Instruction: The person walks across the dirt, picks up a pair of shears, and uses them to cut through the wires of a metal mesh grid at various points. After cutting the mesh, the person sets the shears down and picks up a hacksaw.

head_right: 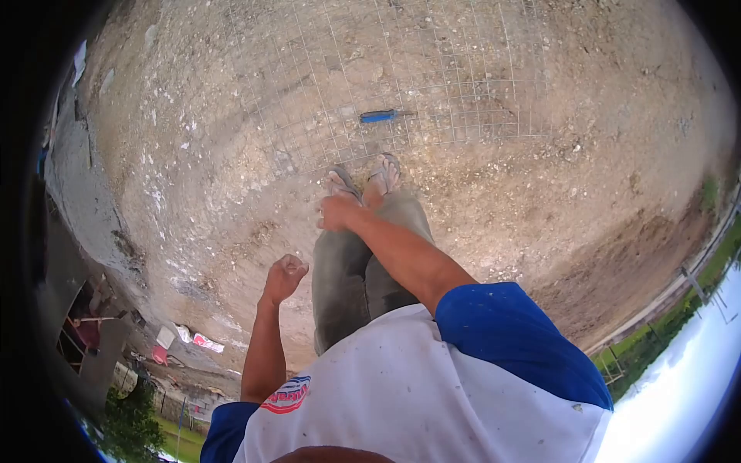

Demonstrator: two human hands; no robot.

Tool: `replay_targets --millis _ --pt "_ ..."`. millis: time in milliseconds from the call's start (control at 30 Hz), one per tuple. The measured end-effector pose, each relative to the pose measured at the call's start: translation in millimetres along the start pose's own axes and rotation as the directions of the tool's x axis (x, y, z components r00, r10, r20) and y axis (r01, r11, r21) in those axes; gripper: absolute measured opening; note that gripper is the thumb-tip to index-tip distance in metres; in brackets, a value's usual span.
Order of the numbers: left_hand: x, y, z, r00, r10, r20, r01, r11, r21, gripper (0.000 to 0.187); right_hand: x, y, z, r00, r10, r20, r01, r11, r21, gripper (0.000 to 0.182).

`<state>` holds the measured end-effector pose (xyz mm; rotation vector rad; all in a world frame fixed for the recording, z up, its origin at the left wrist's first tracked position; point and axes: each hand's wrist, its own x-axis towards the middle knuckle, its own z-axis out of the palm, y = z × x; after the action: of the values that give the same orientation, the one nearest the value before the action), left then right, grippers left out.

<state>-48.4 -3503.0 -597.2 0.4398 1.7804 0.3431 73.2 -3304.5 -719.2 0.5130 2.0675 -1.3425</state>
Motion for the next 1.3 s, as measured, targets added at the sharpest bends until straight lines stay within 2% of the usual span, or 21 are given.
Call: replay_targets --millis 67,133,200,233,300,333,367,433,467,567,667,767,867,1000,1100,1200,1300 --pt "88 27 1 0.97 0.241 0.041 -0.244 0.962 0.12 0.039 -8 19 23 0.997 0.055 0.048 -0.056 0.998 0.012 0.044" --pt "183 72 13 0.945 0.323 0.041 -0.32 0.899 0.298 0.049 -8 47 23 0.992 0.129 0.002 -0.125 0.954 0.273 0.042" --pt "287 106 33 0.934 0.341 0.107 -0.35 0.811 0.47 0.059 4 75 20 0.971 0.233 -0.053 -0.186 0.876 0.445 0.034" --pt "334 122 47 0.947 0.305 0.101 -0.303 0.74 0.601 0.065 12 86 15 0.959 0.274 -0.075 -0.204 0.849 0.488 0.035" --pt "414 135 79 0.908 0.409 0.089 -0.333 0.576 0.747 0.069 27 110 14 0.926 0.363 -0.1 -0.247 0.786 0.566 0.036" --pt "446 140 95 0.896 0.432 0.106 -0.354 0.548 0.758 0.068 36 125 28 0.92 0.375 -0.117 -0.233 0.76 0.607 0.041" --pt "475 142 109 0.881 0.458 0.119 -0.374 0.517 0.77 0.068 38 132 22 0.931 0.364 -0.035 -0.284 0.779 0.559 0.042" --pt "533 138 134 0.895 0.35 0.276 -0.434 0.542 0.72 0.061 29 128 -10 0.93 0.341 0.139 -0.366 0.813 0.454 0.045" --pt "548 134 146 0.886 0.295 0.359 -0.464 0.555 0.69 0.058 31 125 1 0.949 0.316 -0.006 -0.279 0.845 0.456 0.052" --pt "556 133 178 0.909 0.268 0.321 -0.41 0.427 0.806 0.047 32 115 12 0.952 0.304 -0.026 -0.255 0.842 0.476 0.058" --pt "531 136 163 0.846 0.404 0.347 -0.509 0.421 0.751 0.034 34 101 17 0.957 0.289 0.036 -0.266 0.815 0.515 0.058" --pt "509 135 126 0.905 0.285 0.315 -0.405 0.355 0.843 0.028 39 97 14 0.949 0.308 0.069 -0.292 0.772 0.564 0.058" --pt "482 128 83 0.923 0.254 0.287 -0.356 0.288 0.889 0.026 46 92 19 0.951 0.301 0.076 -0.289 0.767 0.572 0.059" --pt "473 100 60 0.921 0.294 0.256 -0.374 0.477 0.795 0.026 48 84 7 0.95 0.27 0.157 -0.31 0.75 0.584 0.058" --pt "488 86 77 0.916 0.314 0.248 -0.388 0.547 0.742 0.029 52 83 23 0.952 0.307 -0.005 -0.252 0.79 0.559 0.056" --pt "499 86 103 0.925 0.299 0.236 -0.372 0.581 0.724 0.029 55 86 31 0.956 0.293 -0.008 -0.242 0.803 0.544 0.058" --pt "510 85 128 0.928 0.307 0.21 -0.359 0.593 0.721 0.03 54 87 15 0.947 0.277 0.162 -0.319 0.769 0.553 0.059"
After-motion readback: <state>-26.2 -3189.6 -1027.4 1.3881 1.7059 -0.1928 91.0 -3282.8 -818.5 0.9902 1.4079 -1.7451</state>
